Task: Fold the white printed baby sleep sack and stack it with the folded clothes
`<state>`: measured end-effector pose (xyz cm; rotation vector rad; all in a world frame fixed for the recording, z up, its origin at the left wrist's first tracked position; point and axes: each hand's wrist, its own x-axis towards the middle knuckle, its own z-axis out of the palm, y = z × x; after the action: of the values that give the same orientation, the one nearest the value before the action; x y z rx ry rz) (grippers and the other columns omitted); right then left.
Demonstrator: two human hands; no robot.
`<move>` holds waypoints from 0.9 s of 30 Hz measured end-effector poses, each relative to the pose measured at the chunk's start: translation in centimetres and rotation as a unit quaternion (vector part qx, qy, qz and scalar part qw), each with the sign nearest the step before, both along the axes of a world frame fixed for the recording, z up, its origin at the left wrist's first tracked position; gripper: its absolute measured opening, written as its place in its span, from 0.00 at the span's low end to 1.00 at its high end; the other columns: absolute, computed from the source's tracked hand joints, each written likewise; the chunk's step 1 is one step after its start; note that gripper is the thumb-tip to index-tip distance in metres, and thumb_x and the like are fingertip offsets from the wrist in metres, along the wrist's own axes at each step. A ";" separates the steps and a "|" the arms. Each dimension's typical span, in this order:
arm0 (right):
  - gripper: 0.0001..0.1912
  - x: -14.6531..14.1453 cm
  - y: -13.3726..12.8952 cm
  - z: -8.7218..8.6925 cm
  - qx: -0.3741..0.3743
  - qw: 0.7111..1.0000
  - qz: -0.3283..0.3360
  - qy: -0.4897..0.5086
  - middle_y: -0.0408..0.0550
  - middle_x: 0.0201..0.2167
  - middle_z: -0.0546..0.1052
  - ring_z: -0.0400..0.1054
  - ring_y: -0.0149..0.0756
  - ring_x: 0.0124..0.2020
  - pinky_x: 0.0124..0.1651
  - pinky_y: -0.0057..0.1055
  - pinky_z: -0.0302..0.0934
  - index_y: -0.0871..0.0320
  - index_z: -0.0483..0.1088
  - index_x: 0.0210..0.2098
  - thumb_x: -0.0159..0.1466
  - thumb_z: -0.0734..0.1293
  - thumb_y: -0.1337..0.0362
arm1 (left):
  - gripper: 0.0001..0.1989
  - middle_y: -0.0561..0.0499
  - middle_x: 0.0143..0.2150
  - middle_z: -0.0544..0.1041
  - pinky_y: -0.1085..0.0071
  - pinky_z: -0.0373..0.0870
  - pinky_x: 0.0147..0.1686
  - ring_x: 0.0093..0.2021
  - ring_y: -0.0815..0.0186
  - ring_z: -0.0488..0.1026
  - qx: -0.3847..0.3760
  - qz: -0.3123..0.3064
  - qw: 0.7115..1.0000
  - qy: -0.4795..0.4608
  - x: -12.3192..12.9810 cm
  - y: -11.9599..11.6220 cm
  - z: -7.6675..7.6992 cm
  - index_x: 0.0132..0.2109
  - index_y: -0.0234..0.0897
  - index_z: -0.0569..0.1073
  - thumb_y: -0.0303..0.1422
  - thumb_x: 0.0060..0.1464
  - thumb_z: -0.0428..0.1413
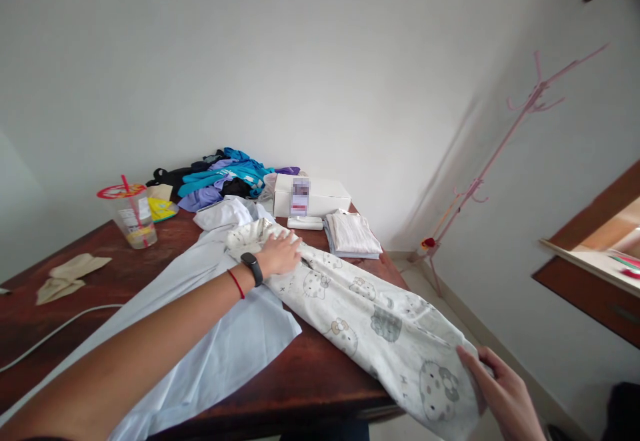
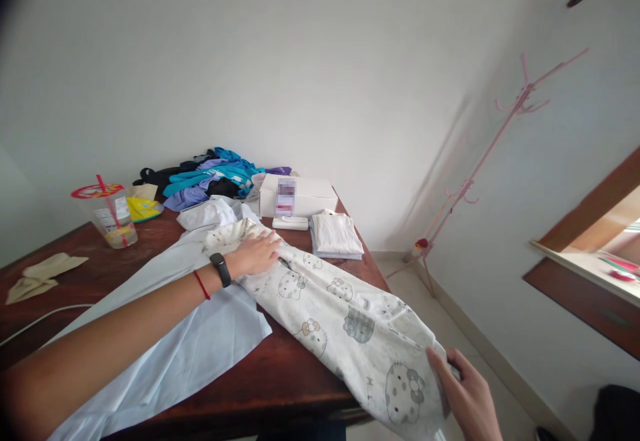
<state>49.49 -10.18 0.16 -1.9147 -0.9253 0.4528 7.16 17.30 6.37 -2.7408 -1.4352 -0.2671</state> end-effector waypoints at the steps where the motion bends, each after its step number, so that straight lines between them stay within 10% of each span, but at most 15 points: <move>1: 0.25 -0.1 0.0 0.2 0.006 1.000 0.004 0.007 0.43 0.20 0.75 0.68 0.38 0.23 0.23 0.28 0.59 0.57 0.71 0.26 0.52 0.72 0.39 | 0.26 0.40 0.74 0.59 0.49 0.52 0.66 0.71 0.44 0.56 -0.021 -0.038 0.999 -0.012 1.1 -0.6 -0.4 0.69 0.41 0.65 0.43 0.69 0.46; 11: 0.26 -1.4 -0.2 1.6 0.056 0.942 -0.005 0.330 0.40 0.22 0.77 0.74 0.42 0.21 0.23 0.32 0.67 0.51 0.67 0.35 0.46 0.80 0.49 | 0.35 0.43 0.77 0.47 0.36 0.33 0.69 0.76 0.43 0.42 -0.081 -0.114 0.988 -0.063 3.9 -4.1 -4.7 0.73 0.47 0.57 0.58 0.67 0.41; 19: 0.49 -2.3 0.1 6.9 0.069 0.955 -0.004 0.289 0.42 0.28 0.82 0.78 0.47 0.25 0.25 0.35 0.71 0.44 0.64 0.65 0.46 0.81 0.51 | 0.37 0.41 0.76 0.51 0.34 0.34 0.69 0.76 0.42 0.43 -0.069 -0.124 0.987 -0.074 3.4 -6.5 -4.6 0.74 0.43 0.57 0.57 0.67 0.43; 27: 0.30 -3.8 -0.9 8.2 0.057 0.934 0.037 0.350 0.46 0.35 0.84 0.78 0.42 0.30 0.29 0.28 0.72 0.53 0.76 0.49 0.49 0.81 0.53 | 0.32 0.39 0.76 0.51 0.35 0.41 0.68 0.75 0.39 0.43 -0.079 -0.105 0.988 -0.076 3.7 -9.4 -4.4 0.73 0.40 0.57 0.50 0.70 0.43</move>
<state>45.67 -11.03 8.34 -1.4424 -0.5293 1.0213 10.81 7.90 1.97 -3.0666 -1.2464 -0.3927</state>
